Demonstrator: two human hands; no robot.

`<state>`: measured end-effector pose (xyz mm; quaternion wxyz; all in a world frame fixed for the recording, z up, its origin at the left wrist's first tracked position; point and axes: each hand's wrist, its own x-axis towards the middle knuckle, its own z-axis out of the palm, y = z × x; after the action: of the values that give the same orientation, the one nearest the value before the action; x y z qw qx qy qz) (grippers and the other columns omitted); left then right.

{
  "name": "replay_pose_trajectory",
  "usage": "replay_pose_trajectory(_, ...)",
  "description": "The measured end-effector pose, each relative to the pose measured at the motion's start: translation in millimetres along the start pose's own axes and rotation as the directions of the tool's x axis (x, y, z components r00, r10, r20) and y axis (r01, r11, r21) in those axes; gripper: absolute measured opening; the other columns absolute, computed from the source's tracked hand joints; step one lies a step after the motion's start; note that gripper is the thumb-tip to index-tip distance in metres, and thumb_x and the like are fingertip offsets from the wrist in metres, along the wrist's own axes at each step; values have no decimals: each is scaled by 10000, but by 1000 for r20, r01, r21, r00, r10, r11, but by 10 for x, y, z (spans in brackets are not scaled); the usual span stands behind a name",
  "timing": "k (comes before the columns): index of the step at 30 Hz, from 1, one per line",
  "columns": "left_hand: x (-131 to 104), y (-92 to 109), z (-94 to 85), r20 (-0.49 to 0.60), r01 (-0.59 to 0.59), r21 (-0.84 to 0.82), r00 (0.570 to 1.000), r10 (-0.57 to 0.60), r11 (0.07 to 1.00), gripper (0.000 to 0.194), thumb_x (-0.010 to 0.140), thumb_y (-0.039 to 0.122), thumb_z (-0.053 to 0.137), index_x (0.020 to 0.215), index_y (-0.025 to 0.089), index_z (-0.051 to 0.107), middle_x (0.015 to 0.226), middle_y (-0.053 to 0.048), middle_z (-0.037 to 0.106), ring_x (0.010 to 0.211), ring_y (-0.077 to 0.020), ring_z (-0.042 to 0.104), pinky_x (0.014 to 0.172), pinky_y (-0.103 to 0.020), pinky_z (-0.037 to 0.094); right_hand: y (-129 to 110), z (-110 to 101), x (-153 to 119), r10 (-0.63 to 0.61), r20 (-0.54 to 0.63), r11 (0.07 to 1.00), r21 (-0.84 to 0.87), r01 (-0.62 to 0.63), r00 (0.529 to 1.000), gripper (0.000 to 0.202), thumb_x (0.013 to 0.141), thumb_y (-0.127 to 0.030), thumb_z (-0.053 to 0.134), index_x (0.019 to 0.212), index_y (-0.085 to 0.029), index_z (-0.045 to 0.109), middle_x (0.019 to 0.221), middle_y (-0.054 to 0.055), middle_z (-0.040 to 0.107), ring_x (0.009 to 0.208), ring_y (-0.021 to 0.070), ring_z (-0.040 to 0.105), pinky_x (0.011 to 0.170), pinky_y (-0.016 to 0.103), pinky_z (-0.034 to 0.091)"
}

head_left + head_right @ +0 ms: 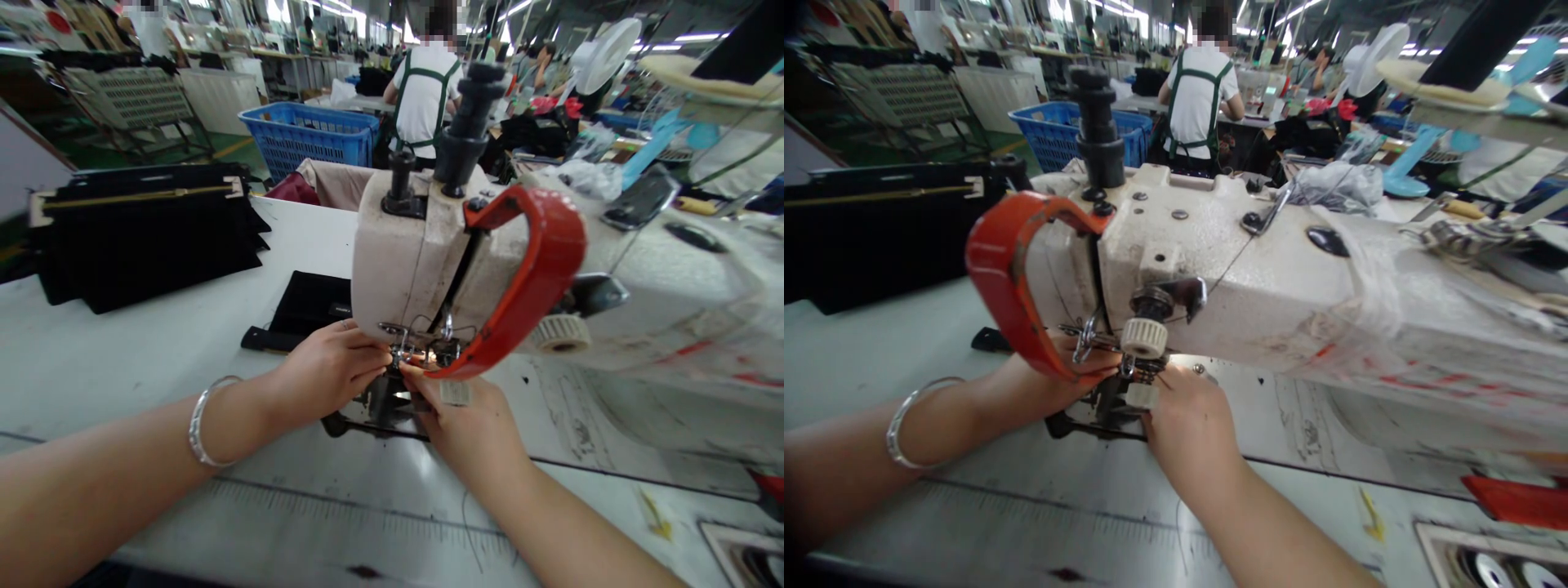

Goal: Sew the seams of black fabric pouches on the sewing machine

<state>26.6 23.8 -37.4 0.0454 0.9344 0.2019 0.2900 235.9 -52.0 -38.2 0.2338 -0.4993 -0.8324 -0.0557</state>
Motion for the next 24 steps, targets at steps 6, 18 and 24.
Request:
replay_pose_trajectory(6, 32, 34, -48, -1, 37, 28, 999, -37, 999, 311, 1024, 245, 417, 900, 181, 695, 890, -39, 734, 873, -177, 686, 891, -323, 551, 6, 22, -7, -3, 11, 999, -34, 3, 1000, 305, 733, -63, 572, 942, -204, 743, 892, 84, 744, 666, 196, 649, 566, 278, 521)
replay_pose_trajectory(18, 55, 35, -65, -24, 27, 20, 999, -27, 999, 305, 1017, 228, 431, 879, 182, 699, 870, -41, 733, 869, -190, 698, 887, -328, 550, -1, 9, 15, 11, 25, 1000, -20, -11, 1000, 319, 765, -68, 558, 993, -200, 738, 947, 85, 747, 674, 187, 656, 566, 266, 520)
replay_pose_trajectory(24, 25, 69, -76, 2, 35, -16, 999, -35, 999, 253, 1006, 209, 470, 895, 173, 694, 875, -35, 734, 888, -176, 694, 904, -303, 537, -25, -2, -20, -2, 36, 1000, 21, 2, 999, 340, 720, -35, 556, 954, -198, 740, 904, 61, 750, 667, 188, 650, 573, 269, 519)
